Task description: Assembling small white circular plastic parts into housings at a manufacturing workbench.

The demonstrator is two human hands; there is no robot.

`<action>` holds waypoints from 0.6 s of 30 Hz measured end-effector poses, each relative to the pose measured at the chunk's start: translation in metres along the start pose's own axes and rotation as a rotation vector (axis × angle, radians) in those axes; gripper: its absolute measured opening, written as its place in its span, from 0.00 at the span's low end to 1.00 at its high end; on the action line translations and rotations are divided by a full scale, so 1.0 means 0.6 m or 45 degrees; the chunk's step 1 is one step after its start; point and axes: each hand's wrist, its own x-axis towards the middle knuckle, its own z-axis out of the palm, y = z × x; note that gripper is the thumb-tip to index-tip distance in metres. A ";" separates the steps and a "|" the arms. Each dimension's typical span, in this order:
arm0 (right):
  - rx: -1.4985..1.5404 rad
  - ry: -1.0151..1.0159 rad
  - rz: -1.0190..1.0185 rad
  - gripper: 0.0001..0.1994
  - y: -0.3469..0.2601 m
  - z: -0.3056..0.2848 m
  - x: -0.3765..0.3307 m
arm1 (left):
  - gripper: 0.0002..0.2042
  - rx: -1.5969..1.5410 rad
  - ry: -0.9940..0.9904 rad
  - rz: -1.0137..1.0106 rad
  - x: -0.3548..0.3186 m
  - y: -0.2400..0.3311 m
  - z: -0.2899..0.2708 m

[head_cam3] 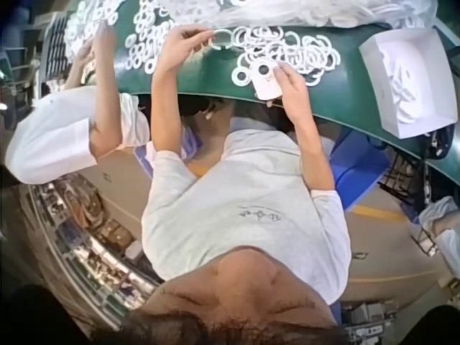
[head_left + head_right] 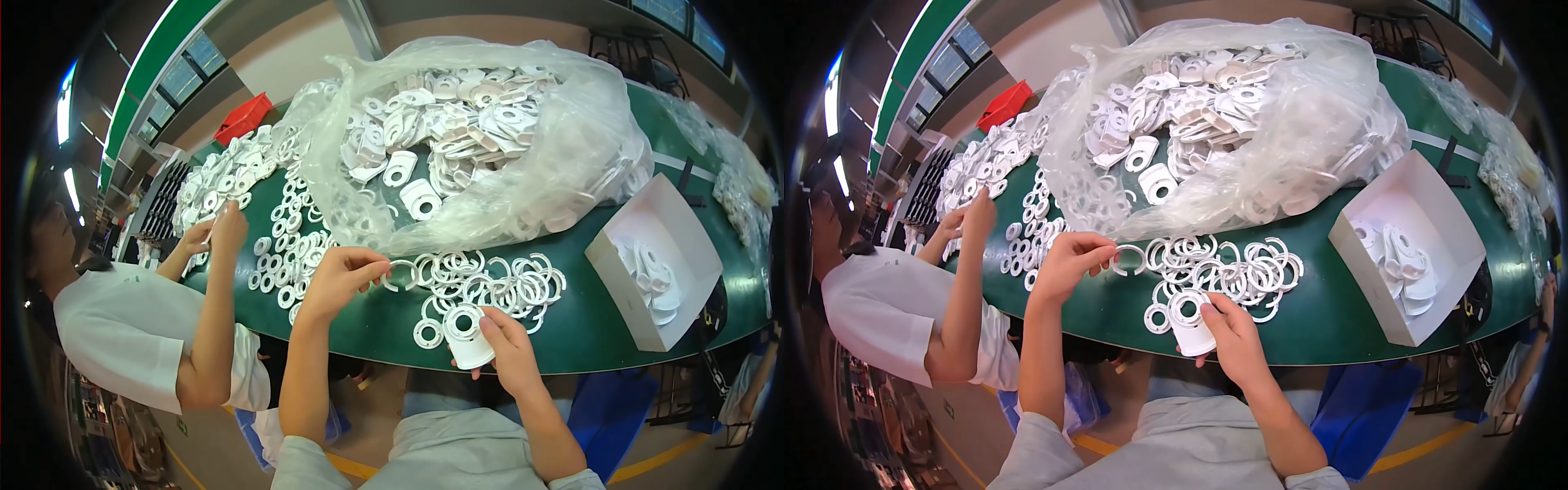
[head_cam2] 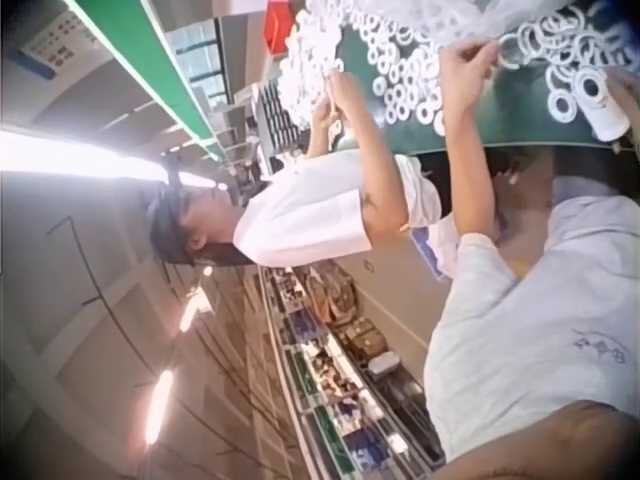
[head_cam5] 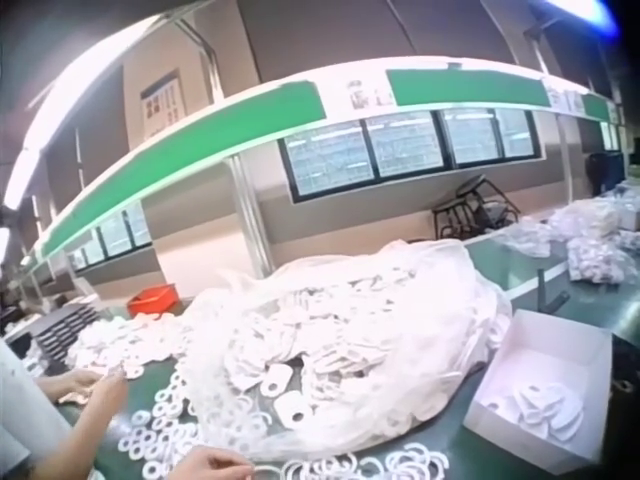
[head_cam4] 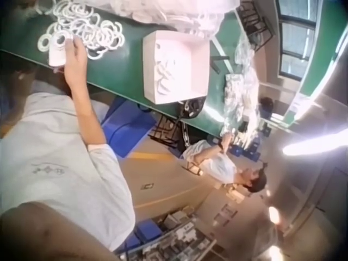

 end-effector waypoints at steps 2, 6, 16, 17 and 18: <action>0.134 -0.023 0.033 0.18 0.005 -0.015 0.005 | 0.04 0.215 0.190 0.276 -0.022 0.013 0.039; 0.195 -0.053 0.033 0.19 0.007 -0.014 0.004 | 0.12 0.596 0.132 0.991 -0.075 0.006 0.112; 0.166 -0.024 0.046 0.18 0.012 -0.011 0.002 | 0.18 0.825 0.033 1.222 -0.082 -0.022 0.145; 0.169 -0.022 0.047 0.18 0.011 -0.011 0.001 | 0.18 0.826 0.030 1.220 -0.083 -0.019 0.146; 0.166 -0.025 0.043 0.17 0.009 -0.009 0.000 | 0.18 0.866 0.042 1.272 -0.086 -0.015 0.148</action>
